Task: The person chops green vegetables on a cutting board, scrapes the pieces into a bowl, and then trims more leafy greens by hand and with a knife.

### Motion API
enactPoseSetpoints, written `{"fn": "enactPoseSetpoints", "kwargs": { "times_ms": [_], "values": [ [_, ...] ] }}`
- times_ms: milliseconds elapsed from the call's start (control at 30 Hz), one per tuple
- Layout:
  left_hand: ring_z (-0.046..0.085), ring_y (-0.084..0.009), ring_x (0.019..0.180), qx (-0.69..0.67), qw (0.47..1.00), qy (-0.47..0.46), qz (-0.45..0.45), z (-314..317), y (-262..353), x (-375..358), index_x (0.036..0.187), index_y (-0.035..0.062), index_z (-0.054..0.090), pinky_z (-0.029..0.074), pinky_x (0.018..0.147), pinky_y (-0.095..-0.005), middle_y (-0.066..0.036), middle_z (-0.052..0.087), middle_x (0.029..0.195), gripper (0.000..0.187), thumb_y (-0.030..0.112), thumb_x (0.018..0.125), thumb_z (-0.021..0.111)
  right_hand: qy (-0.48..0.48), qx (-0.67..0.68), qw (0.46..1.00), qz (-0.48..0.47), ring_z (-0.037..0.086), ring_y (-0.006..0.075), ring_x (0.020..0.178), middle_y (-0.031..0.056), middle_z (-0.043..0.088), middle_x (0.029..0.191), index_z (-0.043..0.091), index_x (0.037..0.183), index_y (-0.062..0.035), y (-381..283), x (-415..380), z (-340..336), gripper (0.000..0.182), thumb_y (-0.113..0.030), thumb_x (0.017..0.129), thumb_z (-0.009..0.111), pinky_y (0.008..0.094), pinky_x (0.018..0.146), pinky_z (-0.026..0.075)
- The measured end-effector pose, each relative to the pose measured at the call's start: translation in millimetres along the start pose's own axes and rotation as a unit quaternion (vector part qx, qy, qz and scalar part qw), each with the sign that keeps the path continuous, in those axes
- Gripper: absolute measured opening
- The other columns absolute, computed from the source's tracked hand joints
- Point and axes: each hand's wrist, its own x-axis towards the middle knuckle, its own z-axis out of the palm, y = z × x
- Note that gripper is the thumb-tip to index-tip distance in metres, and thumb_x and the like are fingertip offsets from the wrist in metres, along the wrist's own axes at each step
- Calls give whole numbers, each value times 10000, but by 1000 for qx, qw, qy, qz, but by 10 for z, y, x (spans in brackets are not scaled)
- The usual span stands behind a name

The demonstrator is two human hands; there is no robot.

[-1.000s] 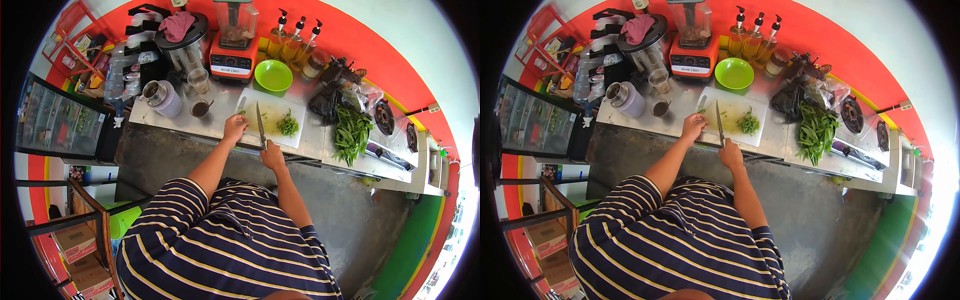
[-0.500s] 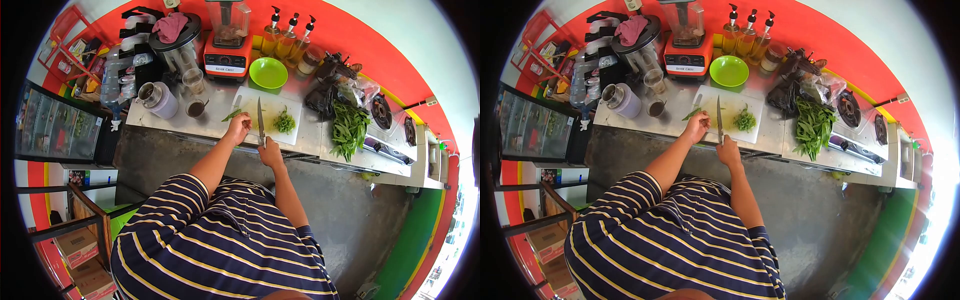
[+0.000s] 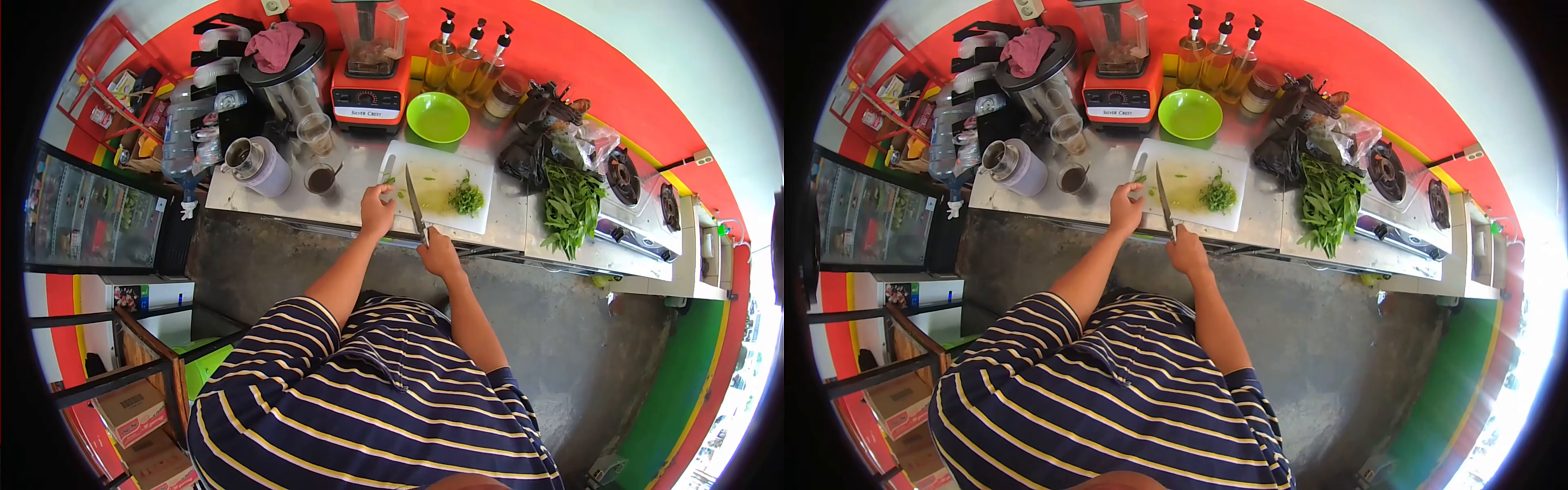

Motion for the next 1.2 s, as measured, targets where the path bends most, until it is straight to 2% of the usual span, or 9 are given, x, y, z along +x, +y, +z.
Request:
{"fn": "enactPoseSetpoints", "kwargs": {
  "times_ms": [100,167,400,633,700,900,1033,1100,1200],
  "values": [
    [683,-281,897,84,996,-26,-16,-17,55,-10,1101,41,691,548,761,-392,-131,673,1111,296,-5,809,690,3,1,1000,-31,661,509,965,341,682,978,556,1159,34,-26,0,49,391,-190,868,691,555,846,539],
    [678,-337,913,138,989,-44,40,-1,56,20,1078,40,708,549,807,-425,-144,674,1067,266,29,813,727,-1,-1,1000,-27,659,511,965,343,681,976,558,1154,34,-44,-6,62,388,-189,866,691,558,849,536],
    [683,-336,906,144,985,-93,20,48,94,215,1041,66,727,550,809,-442,-149,681,983,224,55,818,739,28,31,999,-6,640,535,966,360,669,962,566,1119,50,112,-34,24,379,-184,847,686,575,847,515],
    [672,-365,902,178,971,-135,90,296,151,214,910,68,747,544,794,-457,-167,680,904,107,85,809,715,61,56,996,18,633,545,962,372,660,959,573,1092,63,219,-109,-58,358,-172,842,674,574,856,510],
    [665,-374,899,183,965,-154,110,385,230,73,871,58,744,541,788,-465,-173,676,894,83,92,808,701,82,47,995,18,620,535,979,369,645,939,575,992,78,219,-106,-51,319,-192,850,671,558,856,490],
    [646,-405,828,176,960,-123,181,485,368,-246,799,21,710,521,750,-500,-194,664,829,78,79,807,658,73,44,996,33,626,551,954,382,647,950,550,1026,90,133,-71,0,321,-169,862,647,572,857,503],
    [658,-403,814,188,966,-103,142,453,387,-208,800,21,724,537,749,-477,-198,669,822,92,95,813,669,56,5,997,49,649,545,930,385,658,946,513,1073,88,12,-43,36,311,-134,881,615,580,844,529],
    [689,-374,817,166,978,-111,59,436,400,-173,820,22,742,556,756,-436,-188,692,834,86,99,802,707,41,-9,997,66,654,540,936,382,662,947,494,1097,88,-42,-26,71,315,-123,888,602,582,847,532],
    [715,-339,849,162,983,-90,4,455,353,-132,874,34,761,564,775,-403,-168,718,883,115,98,779,754,28,-84,991,97,711,448,957,308,706,1003,448,1212,63,-115,-3,202,378,-131,918,584,519,841,574]
  ]
}}
